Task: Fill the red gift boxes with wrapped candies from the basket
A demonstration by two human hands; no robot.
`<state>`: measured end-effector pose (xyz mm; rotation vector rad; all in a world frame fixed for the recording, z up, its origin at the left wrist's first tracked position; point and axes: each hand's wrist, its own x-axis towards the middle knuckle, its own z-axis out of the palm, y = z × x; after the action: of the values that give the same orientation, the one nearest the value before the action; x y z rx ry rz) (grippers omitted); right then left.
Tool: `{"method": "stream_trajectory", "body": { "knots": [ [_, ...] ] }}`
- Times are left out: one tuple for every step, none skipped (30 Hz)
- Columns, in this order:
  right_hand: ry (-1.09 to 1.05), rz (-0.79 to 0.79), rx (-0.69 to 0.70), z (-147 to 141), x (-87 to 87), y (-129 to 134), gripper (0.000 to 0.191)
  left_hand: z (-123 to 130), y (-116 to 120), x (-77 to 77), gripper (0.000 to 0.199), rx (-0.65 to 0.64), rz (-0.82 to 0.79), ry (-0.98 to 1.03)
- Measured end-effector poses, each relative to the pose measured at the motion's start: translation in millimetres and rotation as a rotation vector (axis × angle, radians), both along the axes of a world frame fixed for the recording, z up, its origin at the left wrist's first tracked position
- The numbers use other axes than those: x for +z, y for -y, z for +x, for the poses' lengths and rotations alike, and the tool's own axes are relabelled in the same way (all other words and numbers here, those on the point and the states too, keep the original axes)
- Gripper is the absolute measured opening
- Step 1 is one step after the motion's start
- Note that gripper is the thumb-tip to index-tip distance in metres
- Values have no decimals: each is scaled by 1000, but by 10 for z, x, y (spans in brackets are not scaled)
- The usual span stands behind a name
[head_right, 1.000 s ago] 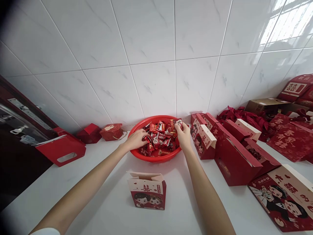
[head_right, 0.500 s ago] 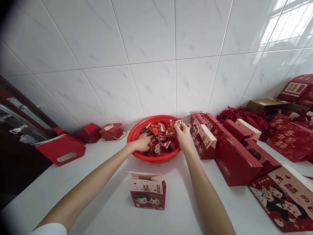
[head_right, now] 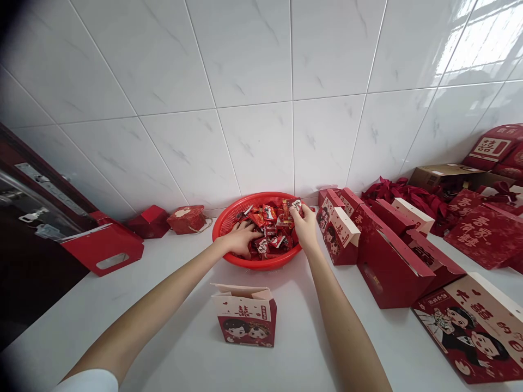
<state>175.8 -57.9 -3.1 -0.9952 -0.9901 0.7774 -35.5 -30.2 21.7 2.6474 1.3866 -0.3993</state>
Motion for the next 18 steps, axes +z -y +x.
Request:
{"method": "stream_trajectory", "body": {
  "knots": [
    [2,-1,-2,0,2,2,28,4,-4,-3,71,-5,8,-3],
    [3,-1,-6,-1,2,2,29,8,-8,-5,66,-9,23,-5],
    [6,1,-10,-1,1,1,29,13,-12,-6,58,-9,44,-4],
    [9,2,-15,-1,-1,-1,29,17,-15,-4,46,-4,68,2],
    [15,3,-17,0,-4,-3,29,21,-18,-1,33,1,91,10],
    [22,3,-16,0,-8,-6,29,24,-19,6,23,5,111,21],
    [28,2,-13,1,-11,-9,29,26,-18,16,21,9,124,30],
    [30,2,-10,1,-12,-10,29,29,-15,28,23,11,135,37],
    [27,2,-7,0,-12,-11,29,35,-11,43,25,7,148,48],
    [20,1,-6,-1,-10,-11,30,44,-7,60,25,0,168,67],
    [11,-1,-7,-2,-7,-10,30,58,-2,78,26,-7,196,96],
    [2,-3,-9,-3,-2,-8,30,80,1,95,26,-14,230,136],
    [-3,-4,-10,-5,4,-5,31,111,2,111,26,-21,269,186],
    [-4,-5,-10,-6,11,-2,32,150,0,124,27,-26,309,240],
    [0,-4,-9,-6,17,2,32,198,-6,132,28,-35,341,290],
    [6,0,-8,-7,24,6,32,252,-16,135,30,-54,360,327],
    [11,5,-9,-7,30,9,32,311,-28,133,31,-92,357,348],
    [13,11,-13,-7,34,12,32,372,-43,126,32,-145,324,350]
  ]
}}
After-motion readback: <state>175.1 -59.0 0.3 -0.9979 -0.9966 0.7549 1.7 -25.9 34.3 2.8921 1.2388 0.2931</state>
